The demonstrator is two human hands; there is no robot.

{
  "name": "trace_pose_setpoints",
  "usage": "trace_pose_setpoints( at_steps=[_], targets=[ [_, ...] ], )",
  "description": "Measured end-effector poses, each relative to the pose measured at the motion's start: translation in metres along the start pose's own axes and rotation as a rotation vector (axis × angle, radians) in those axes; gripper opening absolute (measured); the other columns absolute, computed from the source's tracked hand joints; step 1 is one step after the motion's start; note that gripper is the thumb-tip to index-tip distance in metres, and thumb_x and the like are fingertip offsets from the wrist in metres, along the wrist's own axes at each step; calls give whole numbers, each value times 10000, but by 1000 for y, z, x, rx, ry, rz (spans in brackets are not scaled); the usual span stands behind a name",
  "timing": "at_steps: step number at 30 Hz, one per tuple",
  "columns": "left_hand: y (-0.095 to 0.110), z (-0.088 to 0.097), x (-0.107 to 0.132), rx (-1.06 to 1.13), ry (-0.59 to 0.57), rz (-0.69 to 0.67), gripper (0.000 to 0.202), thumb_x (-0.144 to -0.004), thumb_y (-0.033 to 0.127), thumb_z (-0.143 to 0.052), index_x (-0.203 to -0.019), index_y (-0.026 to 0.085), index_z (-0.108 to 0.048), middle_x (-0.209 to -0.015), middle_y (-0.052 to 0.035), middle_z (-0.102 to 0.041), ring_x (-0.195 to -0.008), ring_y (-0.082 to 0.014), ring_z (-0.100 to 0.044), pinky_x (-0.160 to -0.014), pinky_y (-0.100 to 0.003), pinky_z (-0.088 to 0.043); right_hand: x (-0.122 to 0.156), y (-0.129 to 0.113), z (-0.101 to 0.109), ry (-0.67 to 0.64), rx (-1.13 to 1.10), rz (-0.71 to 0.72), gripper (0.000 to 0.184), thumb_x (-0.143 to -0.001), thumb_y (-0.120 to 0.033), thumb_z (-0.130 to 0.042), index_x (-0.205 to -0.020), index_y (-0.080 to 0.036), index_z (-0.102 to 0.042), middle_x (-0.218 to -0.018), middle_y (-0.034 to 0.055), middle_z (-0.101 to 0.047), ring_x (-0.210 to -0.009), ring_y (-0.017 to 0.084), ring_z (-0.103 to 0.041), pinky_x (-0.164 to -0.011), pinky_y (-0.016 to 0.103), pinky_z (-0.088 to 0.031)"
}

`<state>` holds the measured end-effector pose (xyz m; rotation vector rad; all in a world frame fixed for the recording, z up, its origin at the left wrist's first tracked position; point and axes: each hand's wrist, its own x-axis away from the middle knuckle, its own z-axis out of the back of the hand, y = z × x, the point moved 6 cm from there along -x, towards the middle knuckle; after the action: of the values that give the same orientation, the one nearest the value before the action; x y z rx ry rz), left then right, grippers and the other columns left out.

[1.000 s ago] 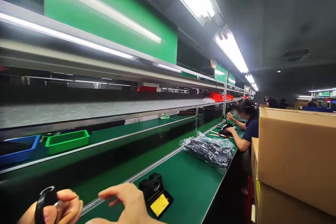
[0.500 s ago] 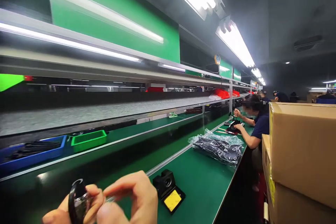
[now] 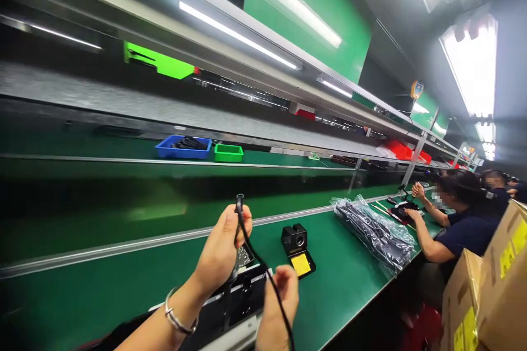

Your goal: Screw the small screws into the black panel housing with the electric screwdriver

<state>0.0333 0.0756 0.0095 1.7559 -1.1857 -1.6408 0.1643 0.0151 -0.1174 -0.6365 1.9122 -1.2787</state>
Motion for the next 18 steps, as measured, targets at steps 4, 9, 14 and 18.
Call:
trace_pose_setpoints(
  at_steps=[4,9,14,18],
  targets=[
    [-2,-4,-3,47,-15,-17,532,-897,648,-286,-878,148,-467,-600,51,-296,-507,-57,-273,-491,-203,-273,-72,-45,4,307,-73,148,553,-824,-611,-424,-1148,-167,-364,-1128,89,-457,-989,116,-480,-867,233,-433],
    [3,-4,0,4,-37,-68,519,-909,618,-299,-866,137,-490,-638,32,-383,-536,-61,-346,-521,-209,-338,-69,-115,-79,-291,-22,283,579,-728,-579,-610,-1103,-142,-554,-1125,73,-536,-1016,146,-523,-937,260,-433],
    [8,-8,2,-113,-108,-131,550,-927,586,-262,-1004,124,-550,-875,-55,-575,-800,-124,-557,-754,-312,-490,-44,-127,-115,-712,39,277,455,-756,-523,-627,-988,-132,-634,-929,54,-594,-796,93,-543,-745,207,-457],
    [14,-4,5,-286,-147,-165,496,-961,488,-235,-1119,127,-536,-986,-79,-594,-932,-150,-571,-845,-357,-484,-58,-123,-114,-684,-9,237,473,-850,-557,-506,-790,-95,-587,-972,77,-597,-914,93,-560,-814,191,-448]
  ],
)
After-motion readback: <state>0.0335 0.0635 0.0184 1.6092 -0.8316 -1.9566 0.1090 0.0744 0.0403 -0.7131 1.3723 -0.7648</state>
